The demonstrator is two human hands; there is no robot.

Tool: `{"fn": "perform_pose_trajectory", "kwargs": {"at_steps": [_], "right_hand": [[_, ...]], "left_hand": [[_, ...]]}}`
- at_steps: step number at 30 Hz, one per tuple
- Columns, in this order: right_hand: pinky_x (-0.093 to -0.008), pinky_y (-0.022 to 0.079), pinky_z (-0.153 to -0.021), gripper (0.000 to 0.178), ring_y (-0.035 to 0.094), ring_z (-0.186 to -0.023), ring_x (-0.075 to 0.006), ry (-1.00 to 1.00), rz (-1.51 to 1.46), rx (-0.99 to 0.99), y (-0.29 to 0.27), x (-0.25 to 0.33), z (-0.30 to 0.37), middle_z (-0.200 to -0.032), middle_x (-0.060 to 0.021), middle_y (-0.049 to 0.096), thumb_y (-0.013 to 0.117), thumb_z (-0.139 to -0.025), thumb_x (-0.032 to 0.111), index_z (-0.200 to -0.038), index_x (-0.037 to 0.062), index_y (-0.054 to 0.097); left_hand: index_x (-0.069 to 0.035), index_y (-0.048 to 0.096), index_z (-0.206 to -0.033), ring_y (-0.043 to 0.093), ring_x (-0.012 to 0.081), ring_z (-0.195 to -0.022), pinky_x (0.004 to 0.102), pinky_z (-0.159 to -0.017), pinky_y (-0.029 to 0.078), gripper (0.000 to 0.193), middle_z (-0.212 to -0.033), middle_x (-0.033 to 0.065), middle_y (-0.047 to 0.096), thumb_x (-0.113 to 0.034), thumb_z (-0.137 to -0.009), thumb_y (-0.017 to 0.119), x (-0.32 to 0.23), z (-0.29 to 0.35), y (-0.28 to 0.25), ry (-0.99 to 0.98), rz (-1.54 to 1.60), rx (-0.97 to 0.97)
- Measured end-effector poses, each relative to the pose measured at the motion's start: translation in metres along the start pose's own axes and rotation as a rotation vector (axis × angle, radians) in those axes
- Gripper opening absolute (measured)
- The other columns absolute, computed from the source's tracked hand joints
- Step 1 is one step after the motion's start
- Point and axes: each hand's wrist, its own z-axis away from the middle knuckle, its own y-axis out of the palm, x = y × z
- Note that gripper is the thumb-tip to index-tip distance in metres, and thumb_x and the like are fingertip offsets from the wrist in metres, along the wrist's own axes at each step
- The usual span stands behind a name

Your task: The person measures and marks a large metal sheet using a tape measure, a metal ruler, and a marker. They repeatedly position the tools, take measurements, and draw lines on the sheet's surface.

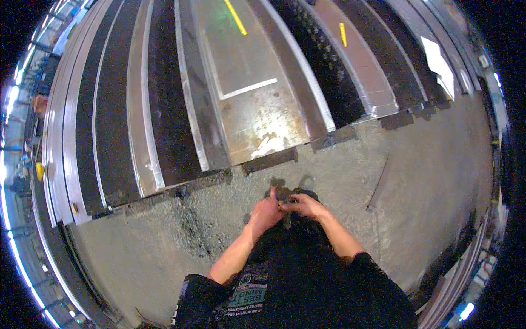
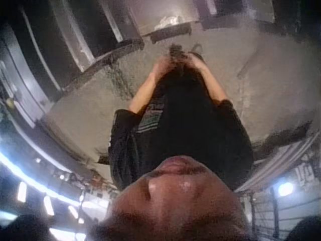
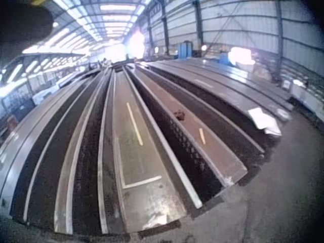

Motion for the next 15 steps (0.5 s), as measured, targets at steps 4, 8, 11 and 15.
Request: {"fn": "perform_pose_trajectory", "kwargs": {"at_steps": [4,8,11,15], "right_hand": [[-0.0316,0.047,-0.076,0.043,0.057,-0.089,-0.0153,-0.199,-0.082,-0.076,0.014,-0.041,-0.040,-0.100,-0.0028,0.066,0.077,-0.081,0.026,-0.119,0.0101,0.064],[-0.0308,0.048,-0.081,0.053,0.059,-0.094,-0.0147,-0.167,-0.267,0.101,0.018,-0.087,-0.087,-0.110,-0.0030,0.066,0.077,-0.080,0.019,-0.129,0.0119,0.058],[-0.0245,0.044,-0.061,0.039,0.056,-0.074,-0.0085,-0.023,-0.316,0.094,-0.001,-0.103,-0.113,-0.094,0.0016,0.066,0.076,-0.080,0.017,-0.117,0.0119,0.063],[-0.0216,0.025,-0.043,0.023,0.040,-0.051,-0.0027,-0.060,-0.494,-0.195,-0.069,-0.109,-0.123,-0.067,0.0085,0.052,0.076,-0.079,0.017,-0.096,0.0133,0.062]], "left_hand": [[0.002,0.027,-0.141,0.066,0.0436,-0.077,0.0520,-0.066,0.054,0.080,-0.086,0.0253,0.068,-0.032,-0.081,0.069,0.020,0.002,0.004,0.066,-0.105,0.087],[-0.001,0.031,-0.141,0.067,0.0432,-0.077,0.0513,-0.064,0.055,0.083,-0.089,0.0240,0.068,-0.040,-0.080,0.071,0.054,-0.026,0.030,0.089,-0.153,0.114],[-0.001,0.034,-0.139,0.067,0.0418,-0.076,0.0501,-0.062,0.055,0.083,-0.091,0.0214,0.069,-0.045,-0.079,0.071,0.076,-0.050,0.049,0.109,-0.169,0.078],[-0.006,0.056,-0.103,0.066,0.0338,-0.063,0.0439,-0.054,0.051,0.048,-0.070,0.0136,0.064,-0.048,-0.083,0.068,0.133,-0.064,0.053,0.061,-0.270,-0.116]]}}
